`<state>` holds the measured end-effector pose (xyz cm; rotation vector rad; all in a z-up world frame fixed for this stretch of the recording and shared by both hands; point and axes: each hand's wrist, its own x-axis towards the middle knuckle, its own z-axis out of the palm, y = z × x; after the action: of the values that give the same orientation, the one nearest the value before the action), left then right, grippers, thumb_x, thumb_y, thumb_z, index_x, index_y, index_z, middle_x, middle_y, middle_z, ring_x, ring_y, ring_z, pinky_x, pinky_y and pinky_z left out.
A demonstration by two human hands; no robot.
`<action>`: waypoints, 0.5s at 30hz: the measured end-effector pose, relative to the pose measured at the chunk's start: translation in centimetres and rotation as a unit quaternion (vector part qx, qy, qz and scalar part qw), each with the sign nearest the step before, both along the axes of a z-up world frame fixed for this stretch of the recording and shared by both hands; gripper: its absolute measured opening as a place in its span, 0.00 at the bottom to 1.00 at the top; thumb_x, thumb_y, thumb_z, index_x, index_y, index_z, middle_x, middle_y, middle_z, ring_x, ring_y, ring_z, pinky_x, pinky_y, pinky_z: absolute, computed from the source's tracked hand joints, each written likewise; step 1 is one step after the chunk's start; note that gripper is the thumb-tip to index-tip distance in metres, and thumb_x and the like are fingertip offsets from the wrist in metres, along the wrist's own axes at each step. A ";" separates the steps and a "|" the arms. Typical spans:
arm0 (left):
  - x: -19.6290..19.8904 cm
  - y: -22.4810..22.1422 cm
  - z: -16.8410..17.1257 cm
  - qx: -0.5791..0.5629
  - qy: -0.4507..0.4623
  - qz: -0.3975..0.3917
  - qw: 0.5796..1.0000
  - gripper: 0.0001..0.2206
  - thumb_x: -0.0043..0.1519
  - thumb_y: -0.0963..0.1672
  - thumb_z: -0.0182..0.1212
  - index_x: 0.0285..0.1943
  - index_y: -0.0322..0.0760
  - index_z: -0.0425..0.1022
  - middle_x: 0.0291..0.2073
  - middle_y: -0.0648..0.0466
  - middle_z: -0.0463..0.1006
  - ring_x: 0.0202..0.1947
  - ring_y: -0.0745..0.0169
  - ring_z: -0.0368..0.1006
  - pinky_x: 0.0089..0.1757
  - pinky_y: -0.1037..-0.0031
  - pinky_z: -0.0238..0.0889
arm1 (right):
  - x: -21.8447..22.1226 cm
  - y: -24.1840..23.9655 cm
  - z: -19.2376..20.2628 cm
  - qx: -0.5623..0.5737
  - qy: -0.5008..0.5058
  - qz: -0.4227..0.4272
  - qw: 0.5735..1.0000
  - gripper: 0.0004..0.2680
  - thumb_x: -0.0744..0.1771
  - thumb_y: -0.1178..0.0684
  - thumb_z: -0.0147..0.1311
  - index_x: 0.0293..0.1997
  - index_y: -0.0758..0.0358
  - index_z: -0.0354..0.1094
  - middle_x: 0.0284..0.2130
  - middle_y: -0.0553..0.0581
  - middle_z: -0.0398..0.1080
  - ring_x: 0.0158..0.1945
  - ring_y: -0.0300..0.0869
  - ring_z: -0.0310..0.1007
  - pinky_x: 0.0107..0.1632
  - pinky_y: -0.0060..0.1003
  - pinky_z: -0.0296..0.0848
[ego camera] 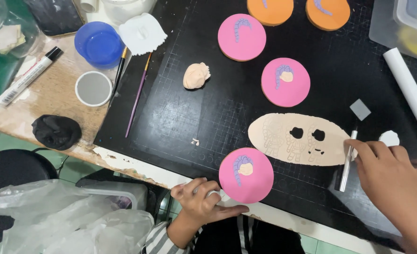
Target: Using a precision craft knife to carve detailed patterns and designs into a flat piece of dough or fondant on a cutting mat.
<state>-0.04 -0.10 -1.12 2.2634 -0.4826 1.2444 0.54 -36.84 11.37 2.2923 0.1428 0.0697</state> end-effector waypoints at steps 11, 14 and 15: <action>0.0 0.1 0.6 0.005 0.010 0.007 1.000 0.34 0.48 0.72 0.56 0.36 0.54 0.55 0.30 0.72 0.70 0.36 0.72 0.67 0.49 0.67 0.43 | 10.0 10.6 5.5 0.326 0.133 0.328 0.877 0.19 0.64 0.62 0.52 0.62 0.55 0.65 0.56 0.51 0.72 0.52 0.47 0.74 0.49 0.48 0.67; -0.3 0.2 0.9 0.016 0.022 0.016 1.000 0.36 0.47 0.73 0.58 0.35 0.52 0.55 0.31 0.72 0.71 0.36 0.71 0.68 0.50 0.67 0.43 | 16.1 18.7 3.9 0.313 0.173 0.472 0.806 0.18 0.66 0.64 0.46 0.65 0.61 0.64 0.60 0.54 0.71 0.49 0.50 0.73 0.49 0.45 0.65; -0.4 0.3 1.1 0.020 0.021 0.015 0.999 0.36 0.47 0.73 0.58 0.35 0.52 0.55 0.31 0.72 0.71 0.36 0.71 0.68 0.50 0.67 0.43 | 17.4 21.1 2.9 0.317 0.170 0.472 0.805 0.18 0.66 0.64 0.46 0.65 0.61 0.64 0.60 0.54 0.71 0.49 0.50 0.73 0.49 0.45 0.65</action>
<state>-0.45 0.22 0.02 2.3329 -0.4653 1.2099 17.93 -15.70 14.27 2.6094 1.6627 0.2455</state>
